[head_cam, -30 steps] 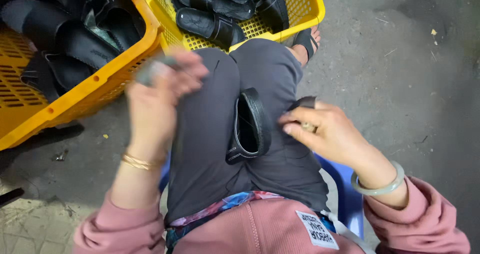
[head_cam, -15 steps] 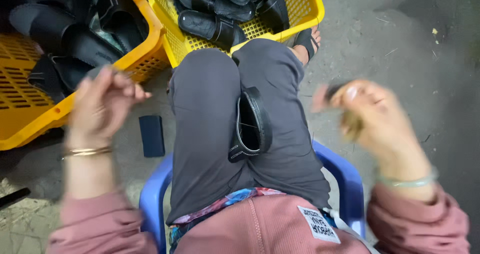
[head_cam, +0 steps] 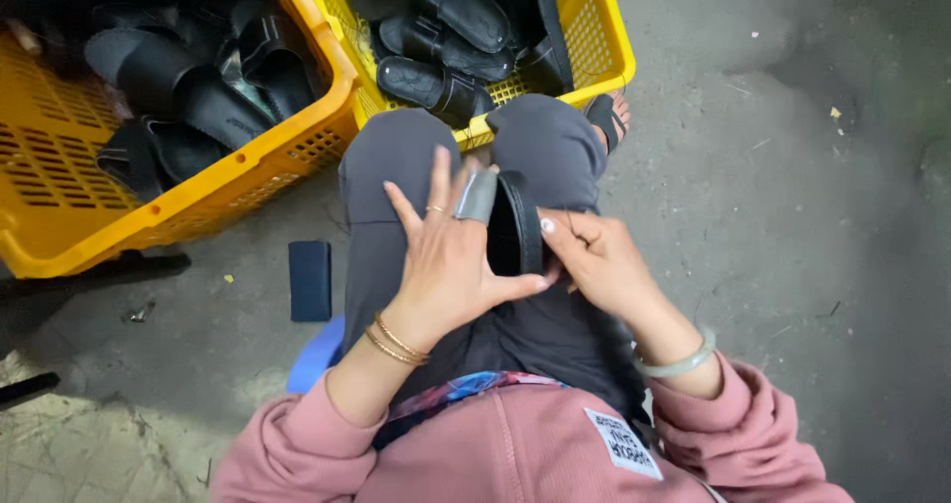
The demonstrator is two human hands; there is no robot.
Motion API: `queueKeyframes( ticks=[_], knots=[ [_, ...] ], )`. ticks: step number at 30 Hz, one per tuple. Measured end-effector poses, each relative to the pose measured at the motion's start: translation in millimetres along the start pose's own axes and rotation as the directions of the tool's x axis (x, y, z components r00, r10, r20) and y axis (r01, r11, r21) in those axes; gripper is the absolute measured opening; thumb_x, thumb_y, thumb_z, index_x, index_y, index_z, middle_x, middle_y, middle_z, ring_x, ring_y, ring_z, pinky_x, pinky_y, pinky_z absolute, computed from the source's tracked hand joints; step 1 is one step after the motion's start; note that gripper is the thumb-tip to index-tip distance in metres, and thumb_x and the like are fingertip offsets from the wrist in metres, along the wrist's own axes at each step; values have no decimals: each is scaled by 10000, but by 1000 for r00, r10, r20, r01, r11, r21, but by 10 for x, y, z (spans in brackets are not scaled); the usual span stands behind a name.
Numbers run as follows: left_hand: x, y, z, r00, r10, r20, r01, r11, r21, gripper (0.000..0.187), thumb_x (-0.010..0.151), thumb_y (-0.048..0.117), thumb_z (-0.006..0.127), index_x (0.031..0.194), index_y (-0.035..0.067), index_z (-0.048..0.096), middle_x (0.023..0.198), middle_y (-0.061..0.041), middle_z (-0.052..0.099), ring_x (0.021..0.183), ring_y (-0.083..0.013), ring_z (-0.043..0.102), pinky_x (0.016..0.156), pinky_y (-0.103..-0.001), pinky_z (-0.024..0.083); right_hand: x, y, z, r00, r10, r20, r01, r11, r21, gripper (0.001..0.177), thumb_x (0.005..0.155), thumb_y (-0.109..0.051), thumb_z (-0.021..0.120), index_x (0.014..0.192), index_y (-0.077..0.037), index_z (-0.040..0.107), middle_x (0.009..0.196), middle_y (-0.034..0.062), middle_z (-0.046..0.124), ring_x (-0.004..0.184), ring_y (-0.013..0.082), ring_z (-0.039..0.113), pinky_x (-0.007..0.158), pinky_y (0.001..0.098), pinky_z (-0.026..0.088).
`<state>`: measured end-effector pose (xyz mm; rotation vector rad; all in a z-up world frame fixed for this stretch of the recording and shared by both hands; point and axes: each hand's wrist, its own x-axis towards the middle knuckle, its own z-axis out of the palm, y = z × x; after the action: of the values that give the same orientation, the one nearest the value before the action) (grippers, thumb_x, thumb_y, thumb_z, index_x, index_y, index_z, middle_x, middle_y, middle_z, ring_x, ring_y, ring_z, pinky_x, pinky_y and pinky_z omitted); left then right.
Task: The person sits on a blue plastic chair and sews a black sandal held between their legs. They use a needle and thread to stitch the sole of the sandal, pulling the thread through the material repeatedly. Two yellow baskets filled with other black sandals are visible on the floor nearby.
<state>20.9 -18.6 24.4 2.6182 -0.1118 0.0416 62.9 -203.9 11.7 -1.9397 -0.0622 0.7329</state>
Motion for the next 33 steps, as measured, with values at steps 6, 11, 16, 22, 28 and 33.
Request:
queueKeyframes(
  ticks=[6, 11, 16, 22, 28, 33],
  knots=[
    [-134, -31, 211, 982, 137, -131, -168, 947, -273, 1177, 547, 513, 880, 1450, -54, 382, 1382, -252, 518, 1315, -394, 455, 1145, -686, 142, -61, 478, 70, 957, -239, -167, 266, 949, 166, 226, 953, -171, 590, 895, -35, 761, 443, 126, 635, 385, 177, 649, 340, 259, 545],
    [-137, -45, 308, 990, 84, -109, -115, 942, -315, 1173, 570, 429, 900, 1514, 45, 319, 1440, -225, 443, 1360, -375, 428, 1128, -540, 349, -107, 568, 44, 965, -208, -161, 230, 964, 133, 260, 969, -161, 547, 1138, -71, 723, 429, 127, 609, 350, 162, 580, 327, 243, 506],
    [-390, -15, 133, 997, -12, -80, -12, 956, -292, 1050, 640, 458, 866, 1496, 81, 390, 1412, -211, 513, 1301, -365, 510, 1041, -479, 444, -501, 231, -241, 994, -81, -75, 84, 996, 37, 269, 857, -108, 680, 1115, -83, 753, 772, 143, 776, 430, 84, 566, 396, 228, 513],
    [-537, 144, 143, 988, -157, 12, 148, 899, -411, 398, 760, 611, 731, 654, 230, 687, 447, 72, 608, 483, -226, 662, 511, -310, 525, -896, 6, -130, 934, -307, 181, 304, 952, 46, 97, 732, -146, 818, 827, -148, 835, 681, 54, 786, 587, 108, 696, 531, 286, 581],
    [-1062, -1371, -124, 973, 180, 146, -152, 970, -188, 303, 736, 146, 631, 1023, 109, 720, 1037, -86, 726, 793, -289, 685, 717, -391, 538, -867, -251, -583, 990, -129, 61, 131, 655, -744, 315, 829, -357, 663, 1144, -367, 662, 928, -83, 715, 774, 162, 660, 740, 329, 487],
    [-1500, -2907, -710, 639, -767, 56, 505, 473, 722, 375, 771, 298, 743, 1136, 210, 754, 1057, -196, 769, 947, -406, 752, 728, -487, 626, -761, -483, -619, 930, -261, 259, 308, 169, -936, 501, 935, -444, 555, 1428, -477, 470, 603, -5, 403, 427, 263, 376, 337, 396, 430]
  ],
)
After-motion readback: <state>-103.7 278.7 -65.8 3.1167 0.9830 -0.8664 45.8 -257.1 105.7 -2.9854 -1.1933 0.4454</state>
